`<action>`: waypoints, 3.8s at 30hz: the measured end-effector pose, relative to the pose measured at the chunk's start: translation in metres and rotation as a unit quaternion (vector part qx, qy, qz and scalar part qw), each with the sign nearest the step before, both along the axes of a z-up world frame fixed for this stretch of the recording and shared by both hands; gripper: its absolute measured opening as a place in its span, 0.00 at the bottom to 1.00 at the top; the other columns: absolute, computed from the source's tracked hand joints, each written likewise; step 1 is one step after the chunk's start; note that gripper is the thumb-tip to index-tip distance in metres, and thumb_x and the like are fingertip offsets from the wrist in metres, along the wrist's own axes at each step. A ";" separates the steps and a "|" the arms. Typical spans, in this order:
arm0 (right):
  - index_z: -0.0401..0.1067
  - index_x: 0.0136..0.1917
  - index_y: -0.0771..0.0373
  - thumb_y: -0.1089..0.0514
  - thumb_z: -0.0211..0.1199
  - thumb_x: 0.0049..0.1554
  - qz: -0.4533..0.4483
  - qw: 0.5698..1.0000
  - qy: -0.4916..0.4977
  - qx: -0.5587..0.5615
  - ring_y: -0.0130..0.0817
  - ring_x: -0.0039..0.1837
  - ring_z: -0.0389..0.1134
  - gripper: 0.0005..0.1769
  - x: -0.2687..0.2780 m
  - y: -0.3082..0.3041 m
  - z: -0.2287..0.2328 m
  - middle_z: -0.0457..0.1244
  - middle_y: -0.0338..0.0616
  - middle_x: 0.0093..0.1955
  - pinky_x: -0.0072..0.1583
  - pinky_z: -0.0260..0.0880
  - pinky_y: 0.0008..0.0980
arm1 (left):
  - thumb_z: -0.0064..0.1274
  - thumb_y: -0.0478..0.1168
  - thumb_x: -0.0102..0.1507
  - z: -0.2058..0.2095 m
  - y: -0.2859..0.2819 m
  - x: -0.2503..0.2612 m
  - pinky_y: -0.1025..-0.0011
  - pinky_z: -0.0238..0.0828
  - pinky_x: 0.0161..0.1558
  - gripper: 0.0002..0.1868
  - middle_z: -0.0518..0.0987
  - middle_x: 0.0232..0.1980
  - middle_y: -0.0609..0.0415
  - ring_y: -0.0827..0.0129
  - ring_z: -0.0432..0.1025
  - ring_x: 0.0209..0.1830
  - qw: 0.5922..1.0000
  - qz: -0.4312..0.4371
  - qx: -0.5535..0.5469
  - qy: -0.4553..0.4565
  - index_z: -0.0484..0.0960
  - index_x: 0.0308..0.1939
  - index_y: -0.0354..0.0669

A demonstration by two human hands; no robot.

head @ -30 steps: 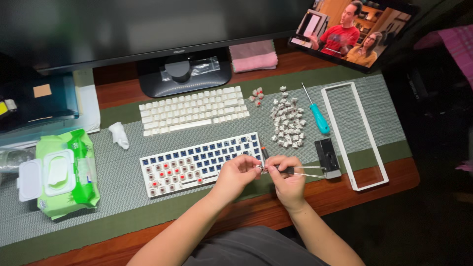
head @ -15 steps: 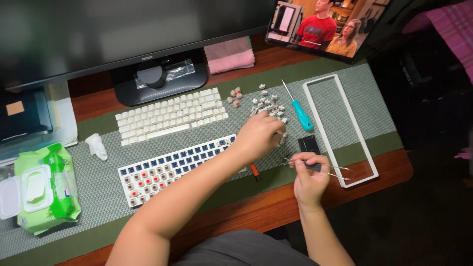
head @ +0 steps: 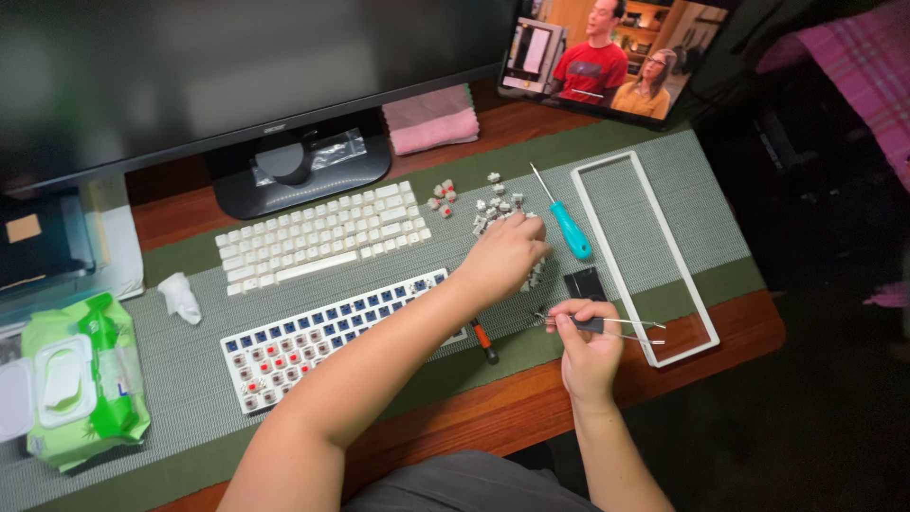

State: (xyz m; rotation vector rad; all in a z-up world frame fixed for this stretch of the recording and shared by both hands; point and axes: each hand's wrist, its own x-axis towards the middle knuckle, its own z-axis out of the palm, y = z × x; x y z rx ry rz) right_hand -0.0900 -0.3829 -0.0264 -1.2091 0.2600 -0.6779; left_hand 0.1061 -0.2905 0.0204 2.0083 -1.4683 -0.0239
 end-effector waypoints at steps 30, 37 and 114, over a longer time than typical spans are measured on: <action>0.55 0.52 0.63 0.75 0.65 0.54 0.216 0.860 -0.031 -0.462 0.40 0.54 0.74 0.22 0.073 0.201 0.009 0.66 0.52 0.56 0.53 0.76 0.32 | 0.62 0.43 0.59 -0.027 0.317 -0.090 0.40 0.48 0.72 0.15 0.74 0.64 0.49 0.52 0.64 0.70 0.891 0.448 -0.065 -0.031 0.83 0.49 0.47; 0.54 0.53 0.63 0.75 0.63 0.56 0.214 0.866 -0.012 -0.453 0.38 0.53 0.75 0.22 0.075 0.208 0.006 0.65 0.52 0.57 0.51 0.76 0.31 | 0.62 0.42 0.59 -0.029 0.319 -0.091 0.41 0.49 0.72 0.15 0.75 0.61 0.50 0.53 0.65 0.70 0.892 0.447 -0.064 -0.031 0.83 0.49 0.47; 0.65 0.58 0.68 0.72 0.56 0.62 0.064 0.988 0.034 0.137 0.42 0.54 0.70 0.11 0.000 -0.013 -0.002 0.66 0.57 0.54 0.58 0.75 0.41 | 0.59 0.37 0.60 0.021 0.016 0.003 0.60 0.73 0.48 0.03 0.82 0.39 0.52 0.56 0.75 0.44 0.989 0.038 -0.026 0.140 0.82 0.37 0.43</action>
